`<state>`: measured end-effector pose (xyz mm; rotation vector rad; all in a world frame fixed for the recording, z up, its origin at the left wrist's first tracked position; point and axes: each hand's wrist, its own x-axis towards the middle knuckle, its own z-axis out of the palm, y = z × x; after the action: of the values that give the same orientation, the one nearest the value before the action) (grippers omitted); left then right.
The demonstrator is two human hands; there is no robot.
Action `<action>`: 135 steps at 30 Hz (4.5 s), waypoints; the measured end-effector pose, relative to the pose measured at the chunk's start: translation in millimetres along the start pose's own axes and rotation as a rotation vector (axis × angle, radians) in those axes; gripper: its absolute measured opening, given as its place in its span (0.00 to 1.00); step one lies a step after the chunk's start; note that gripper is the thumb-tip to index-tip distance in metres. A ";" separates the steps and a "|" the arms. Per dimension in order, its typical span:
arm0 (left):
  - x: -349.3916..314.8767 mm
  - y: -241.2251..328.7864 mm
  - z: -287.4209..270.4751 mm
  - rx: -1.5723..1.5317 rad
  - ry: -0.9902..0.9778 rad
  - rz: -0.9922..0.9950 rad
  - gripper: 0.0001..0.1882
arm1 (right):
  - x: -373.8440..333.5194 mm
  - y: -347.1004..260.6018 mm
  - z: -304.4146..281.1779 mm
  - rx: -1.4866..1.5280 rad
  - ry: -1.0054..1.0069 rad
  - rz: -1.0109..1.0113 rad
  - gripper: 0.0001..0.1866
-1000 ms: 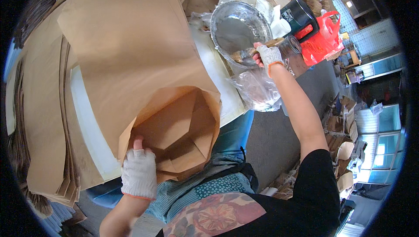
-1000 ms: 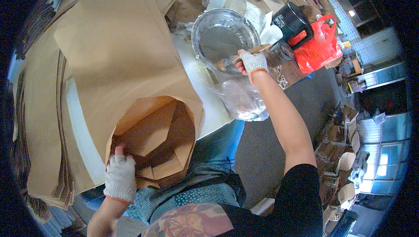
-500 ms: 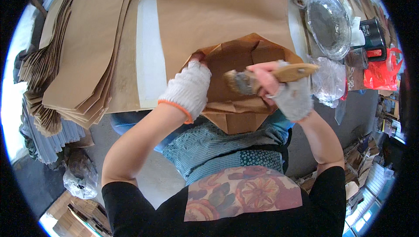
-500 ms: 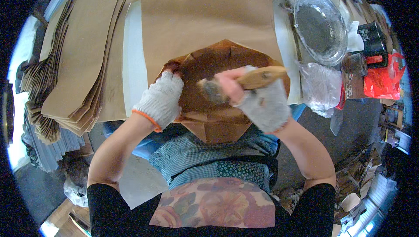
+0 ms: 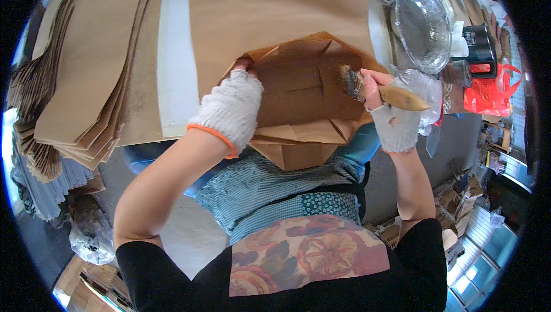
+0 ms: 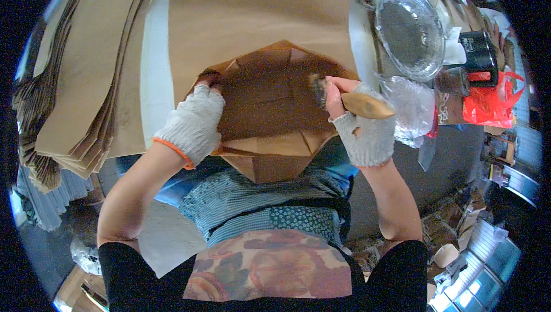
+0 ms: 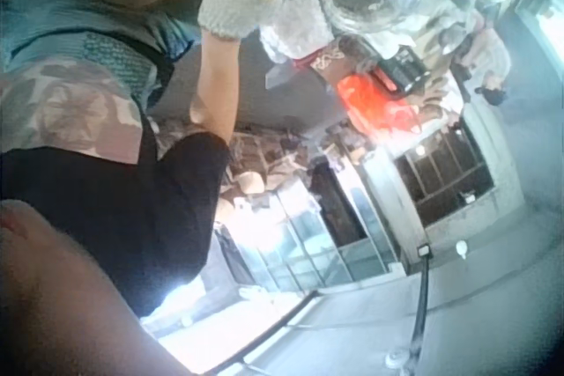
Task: The person sits on the floor and assembles paper bags by applying glue to the edges with a brush and folding the flaps to seal them. They repeatedly pick up flat paper sheets, apply adhesive, and fold the sides to form finished bags.
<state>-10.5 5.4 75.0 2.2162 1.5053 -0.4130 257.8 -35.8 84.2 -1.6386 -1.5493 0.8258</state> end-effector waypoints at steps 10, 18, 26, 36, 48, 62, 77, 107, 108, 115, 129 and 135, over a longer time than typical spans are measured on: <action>-0.8 -9.3 -3.0 0.016 0.019 0.302 0.24 | 31.6 -38.1 -45.5 0.008 -0.027 -0.028 0.09; 6.3 -0.7 -32.1 -0.121 -0.080 0.197 0.30 | 33.3 0.3 19.8 0.129 -0.256 -0.188 0.05; 73.2 30.3 -29.3 0.007 -0.153 0.092 0.16 | 8.2 -5.3 -1.9 0.001 0.119 0.005 0.05; 94.7 22.3 -26.5 -0.019 -0.110 -0.053 0.15 | -4.5 -9.3 55.6 -0.270 -0.061 -0.287 0.05; 101.2 6.6 -26.9 0.036 -0.017 -0.061 0.14 | 15.2 6.9 -9.7 0.287 0.113 0.079 0.17; 29.7 -3.8 -4.6 -0.580 0.977 0.022 0.27 | 81.0 55.6 103.2 0.719 0.220 0.048 0.19; 47.4 38.0 71.3 -0.551 0.779 0.050 0.46 | 76.2 55.2 126.0 0.696 0.204 0.042 0.21; 98.6 -36.5 60.2 -0.220 0.943 0.098 0.29 | 25.6 7.4 -13.3 0.179 -0.699 -0.263 0.10; 100.2 -37.5 62.3 -0.234 0.961 0.112 0.28 | 24.0 14.3 -15.2 0.246 -0.630 -0.068 0.11; 103.0 -39.2 61.9 -0.150 0.951 0.128 0.19 | -7.6 14.2 2.3 -0.249 -0.649 -0.741 0.09; 44.8 -17.0 74.8 -0.201 0.846 0.055 0.27 | 23.3 44.8 -1.9 0.393 -0.307 0.028 0.09; 44.3 -13.5 78.4 -0.244 0.810 0.084 0.28 | 86.2 25.2 68.1 0.172 -0.009 0.184 0.13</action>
<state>-7.3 5.8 -16.0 2.3390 1.6828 0.7501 219.9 54.9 29.0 -1.6687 -1.3075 1.0353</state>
